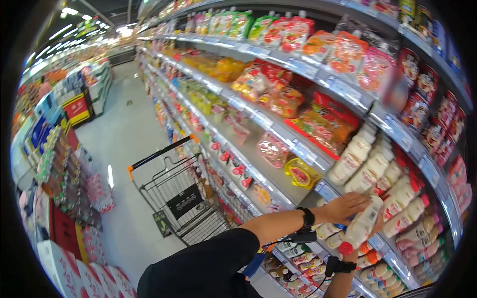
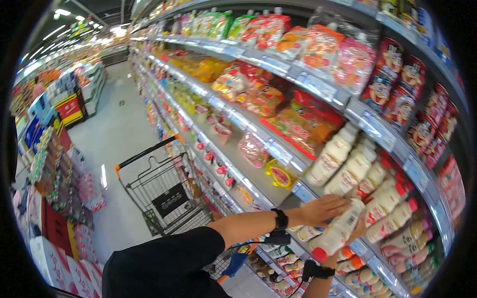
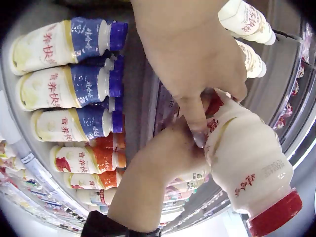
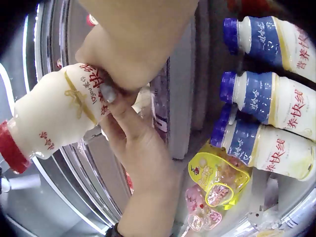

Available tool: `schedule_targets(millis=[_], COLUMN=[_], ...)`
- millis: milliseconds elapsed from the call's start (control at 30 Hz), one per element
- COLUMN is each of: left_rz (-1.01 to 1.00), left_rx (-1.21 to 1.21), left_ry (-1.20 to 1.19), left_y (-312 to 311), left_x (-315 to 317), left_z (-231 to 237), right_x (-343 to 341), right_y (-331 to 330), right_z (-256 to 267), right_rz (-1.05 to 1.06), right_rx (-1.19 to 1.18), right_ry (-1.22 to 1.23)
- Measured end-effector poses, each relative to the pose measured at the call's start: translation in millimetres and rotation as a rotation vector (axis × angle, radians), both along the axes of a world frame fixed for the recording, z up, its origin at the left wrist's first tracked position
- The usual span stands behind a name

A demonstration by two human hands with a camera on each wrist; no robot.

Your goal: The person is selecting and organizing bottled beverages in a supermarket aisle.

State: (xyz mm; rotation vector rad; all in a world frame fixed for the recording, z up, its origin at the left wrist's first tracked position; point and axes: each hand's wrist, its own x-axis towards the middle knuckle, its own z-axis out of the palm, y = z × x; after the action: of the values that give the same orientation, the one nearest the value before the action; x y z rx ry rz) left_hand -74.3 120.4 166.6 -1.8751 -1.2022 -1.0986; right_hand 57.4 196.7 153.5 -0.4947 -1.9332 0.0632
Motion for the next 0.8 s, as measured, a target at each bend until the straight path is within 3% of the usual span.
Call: schedule_targets(millis=[133,200,367,500,600,667,700,800], left_rz=[-0.129,-0.162,-0.119,-0.131,-0.174,-0.226,-0.169,-0.243], left_rx=[0.036,-0.101,0.083,-0.006,-0.001,-0.018,0.052,0.060], left_ry=[-0.056,-0.181,-0.163,-0.286,-0.299,-0.311,-0.278,-0.293], left_y=[21.1,19.2,23.1,9.6,5.8,0.8,15.9,16.1], left_x=[-13.7,-11.4,-9.9,-4.0,-6.2,-3.8,-4.1,-2.3], left_z=[-15.8,-16.0,-19.8,-12.1,-9.6,-2.1,-14.8,-11.1], right_x=[-6.9,-13.3,-12.0,-1.3,-10.2,-18.4,-17.1,-16.1], right_y=[7.4,11.4,21.2,28.0,55.1,34.2,38.5,42.3], right_z=[3.6,4.5,8.7,15.2,1.0,22.0,22.1,21.9], right_rz=[-0.144,-0.188,-0.289,-0.331,-0.398,-0.416,-0.389,-0.451], right_rx=[0.094,0.131,0.198,0.244,0.148,-0.052,-0.071,0.194], right_ry=[-0.043,-0.042,-0.034,-0.029,-0.011,0.039,-0.088,-0.132])
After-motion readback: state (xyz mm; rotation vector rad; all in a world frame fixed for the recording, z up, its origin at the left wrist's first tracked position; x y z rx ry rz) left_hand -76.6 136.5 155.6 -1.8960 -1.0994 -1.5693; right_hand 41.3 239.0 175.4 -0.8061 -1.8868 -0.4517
